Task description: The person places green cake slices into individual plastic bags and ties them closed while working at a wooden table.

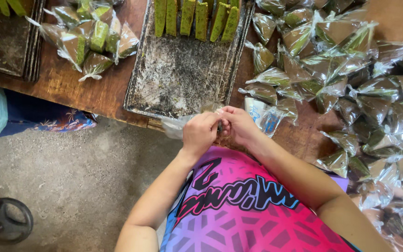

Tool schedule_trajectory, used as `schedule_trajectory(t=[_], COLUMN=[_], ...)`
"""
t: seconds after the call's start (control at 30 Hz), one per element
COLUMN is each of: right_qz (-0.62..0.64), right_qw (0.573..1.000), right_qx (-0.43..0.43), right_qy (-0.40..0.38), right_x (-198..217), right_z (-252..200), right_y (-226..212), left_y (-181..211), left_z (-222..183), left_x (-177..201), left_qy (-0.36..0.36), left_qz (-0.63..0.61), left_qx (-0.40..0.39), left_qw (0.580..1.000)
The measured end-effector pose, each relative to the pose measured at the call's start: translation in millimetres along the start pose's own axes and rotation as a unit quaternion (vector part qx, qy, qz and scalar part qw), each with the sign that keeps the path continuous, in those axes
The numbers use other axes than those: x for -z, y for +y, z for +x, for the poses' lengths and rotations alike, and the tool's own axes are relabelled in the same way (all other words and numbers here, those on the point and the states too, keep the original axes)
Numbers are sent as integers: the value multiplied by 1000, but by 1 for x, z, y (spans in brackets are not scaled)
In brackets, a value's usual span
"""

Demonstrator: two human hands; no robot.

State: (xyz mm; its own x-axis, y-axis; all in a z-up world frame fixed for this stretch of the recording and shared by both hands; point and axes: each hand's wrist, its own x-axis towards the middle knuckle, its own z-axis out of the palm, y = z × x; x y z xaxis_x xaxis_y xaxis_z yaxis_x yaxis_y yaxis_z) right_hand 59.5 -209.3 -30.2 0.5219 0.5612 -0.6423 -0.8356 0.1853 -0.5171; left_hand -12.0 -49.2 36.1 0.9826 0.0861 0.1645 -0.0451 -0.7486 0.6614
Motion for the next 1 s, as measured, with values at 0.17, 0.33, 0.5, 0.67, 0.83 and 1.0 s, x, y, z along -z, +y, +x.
schedule_trajectory(t=[0.17,0.33,0.5,0.67,0.83,1.0], right_qz=[-319,-649,-11,-5,-327,-495], right_qw=[927,690,978,995,934,737], right_qx=[189,320,52,-39,141,384], right_qy=[63,-23,-200,-93,9,253], right_x=[-28,-27,3,17,41,49], right_z=[-34,-41,-27,-1,19,56], right_y=[-14,-47,-28,14,-56,-243], left_y=[-16,-15,12,12,-10,-23], left_z=[-5,-3,10,21,13,-1], left_x=[-6,-7,20,28,19,12], left_qy=[-3,-151,-133,-22,2,59], left_qz=[-131,-253,-315,-49,-97,-166], left_qx=[82,116,151,36,100,206], left_qw=[988,949,928,998,990,963])
